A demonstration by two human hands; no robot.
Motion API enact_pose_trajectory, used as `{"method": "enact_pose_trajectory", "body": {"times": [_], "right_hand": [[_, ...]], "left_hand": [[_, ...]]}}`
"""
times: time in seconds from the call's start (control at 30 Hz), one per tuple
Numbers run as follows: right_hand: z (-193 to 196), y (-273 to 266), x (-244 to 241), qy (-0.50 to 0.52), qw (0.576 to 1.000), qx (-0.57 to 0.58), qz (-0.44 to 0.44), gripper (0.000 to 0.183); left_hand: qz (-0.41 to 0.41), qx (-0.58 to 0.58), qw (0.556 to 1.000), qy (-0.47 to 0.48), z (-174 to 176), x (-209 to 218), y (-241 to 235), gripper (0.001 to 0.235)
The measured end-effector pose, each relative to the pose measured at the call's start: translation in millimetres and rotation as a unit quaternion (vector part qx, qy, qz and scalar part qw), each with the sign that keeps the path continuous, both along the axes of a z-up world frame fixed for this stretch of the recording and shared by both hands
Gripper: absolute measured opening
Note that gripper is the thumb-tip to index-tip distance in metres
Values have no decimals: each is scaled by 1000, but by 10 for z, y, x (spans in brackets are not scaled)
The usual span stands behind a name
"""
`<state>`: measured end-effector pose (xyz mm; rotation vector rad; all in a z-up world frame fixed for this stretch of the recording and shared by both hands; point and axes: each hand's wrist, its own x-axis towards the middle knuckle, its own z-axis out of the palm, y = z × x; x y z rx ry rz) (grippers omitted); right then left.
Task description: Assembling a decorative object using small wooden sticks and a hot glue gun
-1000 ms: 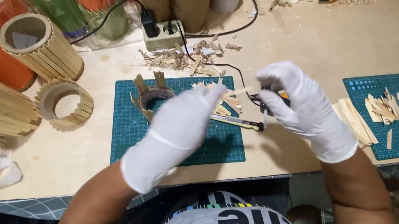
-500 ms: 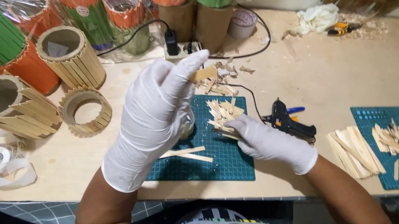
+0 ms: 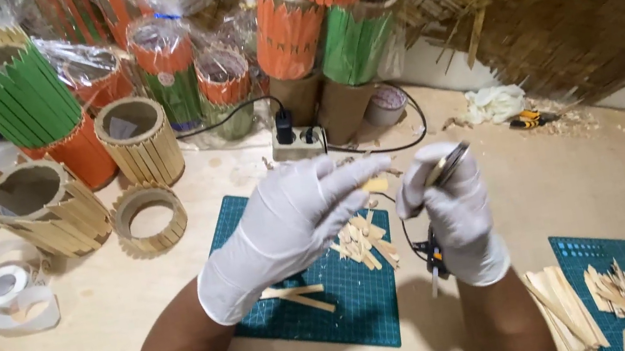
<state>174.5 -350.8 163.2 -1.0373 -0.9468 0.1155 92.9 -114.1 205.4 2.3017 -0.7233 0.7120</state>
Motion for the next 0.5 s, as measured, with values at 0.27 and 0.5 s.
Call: {"method": "enact_pose_trajectory", "body": {"times": [0.27, 0.5], "right_hand": [[17, -74, 164, -521, 831, -71, -182, 23], [29, -312, 21, -555, 793, -161, -196, 35]], "left_hand": [[2, 57, 991, -125, -206, 64, -99, 45], [20, 116, 980, -158, -246, 71, -87, 49]]}}
